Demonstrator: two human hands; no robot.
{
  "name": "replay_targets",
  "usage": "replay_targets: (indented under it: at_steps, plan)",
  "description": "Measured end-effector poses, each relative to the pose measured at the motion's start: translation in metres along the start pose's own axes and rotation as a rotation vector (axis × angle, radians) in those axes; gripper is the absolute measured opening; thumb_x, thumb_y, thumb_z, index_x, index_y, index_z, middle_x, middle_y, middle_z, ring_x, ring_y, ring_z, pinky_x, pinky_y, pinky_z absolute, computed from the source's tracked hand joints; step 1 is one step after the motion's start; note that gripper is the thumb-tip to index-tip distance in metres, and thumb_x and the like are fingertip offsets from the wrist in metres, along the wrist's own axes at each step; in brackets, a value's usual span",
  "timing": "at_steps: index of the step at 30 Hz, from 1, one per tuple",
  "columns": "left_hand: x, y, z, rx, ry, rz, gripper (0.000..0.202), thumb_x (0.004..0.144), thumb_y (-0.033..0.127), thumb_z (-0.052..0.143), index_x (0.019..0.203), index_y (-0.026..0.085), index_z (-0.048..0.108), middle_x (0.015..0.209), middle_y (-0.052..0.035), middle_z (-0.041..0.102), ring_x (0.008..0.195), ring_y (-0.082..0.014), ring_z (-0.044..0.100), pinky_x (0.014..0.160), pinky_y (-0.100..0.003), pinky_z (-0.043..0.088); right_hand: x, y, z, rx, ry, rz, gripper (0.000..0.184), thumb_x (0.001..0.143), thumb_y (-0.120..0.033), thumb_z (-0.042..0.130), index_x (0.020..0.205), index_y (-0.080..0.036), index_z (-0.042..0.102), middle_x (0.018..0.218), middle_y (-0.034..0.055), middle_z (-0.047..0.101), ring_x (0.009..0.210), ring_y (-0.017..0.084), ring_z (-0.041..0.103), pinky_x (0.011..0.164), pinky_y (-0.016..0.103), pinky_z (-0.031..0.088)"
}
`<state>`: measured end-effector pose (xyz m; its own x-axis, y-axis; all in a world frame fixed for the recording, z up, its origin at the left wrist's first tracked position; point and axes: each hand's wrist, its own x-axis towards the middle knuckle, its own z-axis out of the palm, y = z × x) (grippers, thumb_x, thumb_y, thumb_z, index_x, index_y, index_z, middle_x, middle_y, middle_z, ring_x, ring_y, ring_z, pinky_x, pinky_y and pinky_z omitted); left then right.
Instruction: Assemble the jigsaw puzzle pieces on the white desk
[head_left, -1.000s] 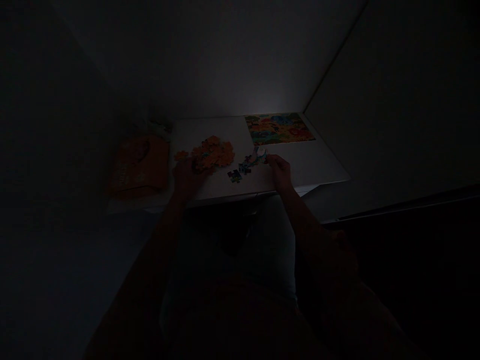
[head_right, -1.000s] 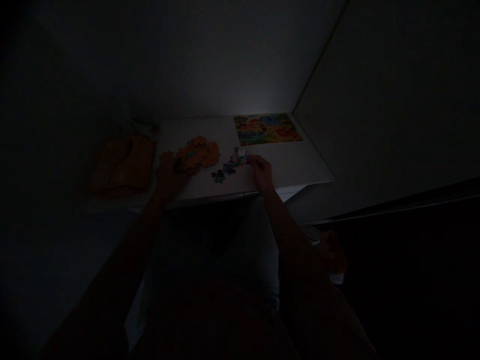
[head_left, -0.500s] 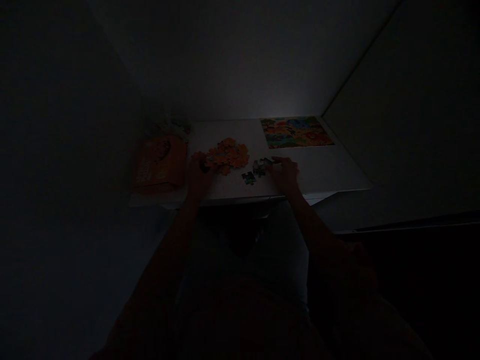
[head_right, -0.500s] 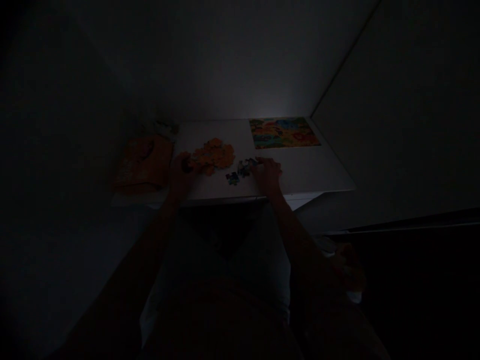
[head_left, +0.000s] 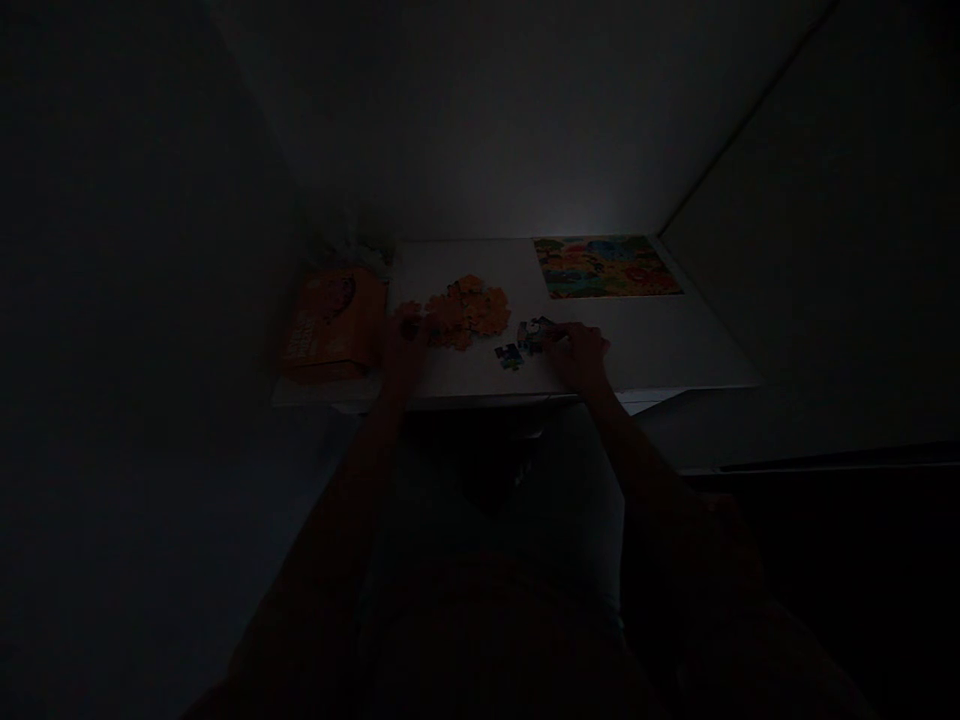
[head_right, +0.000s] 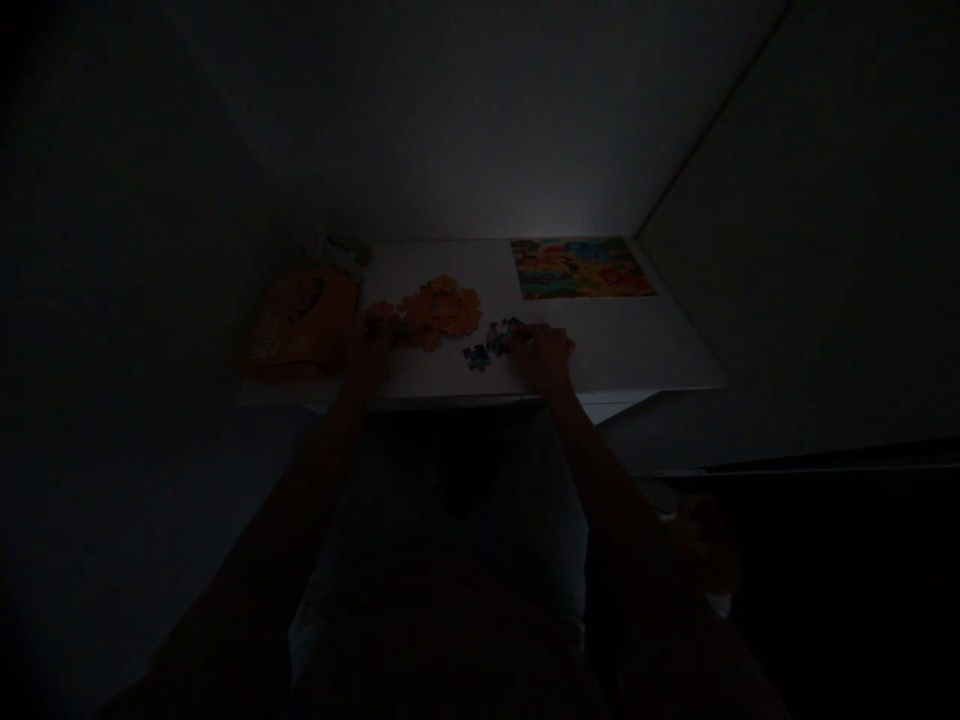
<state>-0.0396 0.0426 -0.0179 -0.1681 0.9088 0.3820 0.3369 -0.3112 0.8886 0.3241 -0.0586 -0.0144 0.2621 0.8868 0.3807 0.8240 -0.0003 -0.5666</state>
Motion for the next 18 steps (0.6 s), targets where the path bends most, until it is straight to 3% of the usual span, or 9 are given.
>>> replay_targets:
  at_steps: [5,8,15,18]
  plan:
    - [-0.0005,0.0005,-0.0002,0.003,-0.041,0.021,0.076,0.109,0.098,0.066,0.098,0.024,0.078,0.099,-0.0126,0.08,0.095,-0.0304,0.076,0.092,-0.047,0.065,-0.0004,0.0008,0.0028,-0.036,0.008,0.002,0.027,0.109,-0.051,0.078,0.12,-0.028,0.088,0.133,0.0175,0.088,0.137,0.048,0.068,0.122,0.071,0.047]
    - [-0.0008,0.0002,-0.0017,-0.007,-0.017,0.017,0.081,0.107,0.104,0.063,0.1,0.025,0.08,0.097,-0.012,0.08,0.094,-0.0308,0.075,0.087,-0.046,0.064,-0.0014,0.0001,0.0028,-0.048,-0.002,-0.004,0.025,0.11,-0.048,0.078,0.119,-0.027,0.088,0.132,0.018,0.088,0.137,0.049,0.069,0.122,0.073,0.047]
    - [-0.0024,-0.0008,-0.0015,-0.018,-0.101,0.027,0.047,0.11,0.068,0.075,0.11,0.021,0.085,0.11,-0.0148,0.085,0.103,-0.0325,0.081,0.09,-0.046,0.067,-0.0023,-0.0017,0.0022,-0.063,-0.007,-0.028,0.022,0.107,-0.046,0.08,0.114,-0.028,0.09,0.132,0.0175,0.088,0.138,0.049,0.069,0.122,0.073,0.048]
    - [-0.0019,-0.0014,0.0002,-0.062,-0.099,0.01,0.04,0.107,0.055,0.081,0.127,0.02,0.085,0.122,-0.0155,0.086,0.111,-0.0323,0.083,0.097,-0.047,0.069,-0.002,-0.0014,0.0025,-0.068,-0.009,-0.03,0.024,0.107,-0.048,0.079,0.113,-0.028,0.09,0.132,0.018,0.088,0.138,0.05,0.069,0.121,0.074,0.048]
